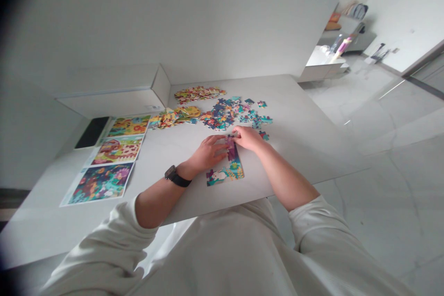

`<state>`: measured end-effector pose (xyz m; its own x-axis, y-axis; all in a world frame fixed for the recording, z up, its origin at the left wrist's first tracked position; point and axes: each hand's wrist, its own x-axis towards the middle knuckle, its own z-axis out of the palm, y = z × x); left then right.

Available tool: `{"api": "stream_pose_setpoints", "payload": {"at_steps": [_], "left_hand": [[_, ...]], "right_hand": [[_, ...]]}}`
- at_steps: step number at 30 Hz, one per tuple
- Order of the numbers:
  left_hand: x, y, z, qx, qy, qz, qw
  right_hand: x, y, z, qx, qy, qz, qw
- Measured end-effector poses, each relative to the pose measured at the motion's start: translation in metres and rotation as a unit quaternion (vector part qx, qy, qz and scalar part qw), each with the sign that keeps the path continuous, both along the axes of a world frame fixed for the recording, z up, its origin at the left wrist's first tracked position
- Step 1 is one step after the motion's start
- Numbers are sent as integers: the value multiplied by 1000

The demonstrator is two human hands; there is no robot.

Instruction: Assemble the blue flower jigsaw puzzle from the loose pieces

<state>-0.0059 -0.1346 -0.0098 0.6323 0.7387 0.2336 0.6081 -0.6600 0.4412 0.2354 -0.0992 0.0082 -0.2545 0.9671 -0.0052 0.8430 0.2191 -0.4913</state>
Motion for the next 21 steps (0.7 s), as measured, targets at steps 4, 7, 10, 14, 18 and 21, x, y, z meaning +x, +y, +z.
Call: {"api": "stream_pose_setpoints", "payload": {"at_steps": [4, 7, 10, 14, 18, 21], "left_hand": [[0, 1, -1, -4, 2, -10, 1000], [0, 2, -2, -8, 2, -13, 1000], [1, 1, -2, -8, 1, -13, 1000], [1, 0, 0, 0, -5, -32, 999], [1, -3, 0, -10, -1, -83, 996], [0, -9, 0, -21, 14, -118, 993]], "right_hand": [[2, 1, -1, 3, 5, 9, 1000], [2, 2, -1, -5, -4, 8, 1000], [1, 1, 0, -8, -8, 4, 1000], [1, -1, 1, -1, -6, 9, 1000], [1, -2, 0, 0, 3, 11, 1000], [2, -2, -1, -9, 11, 10, 1000]]}}
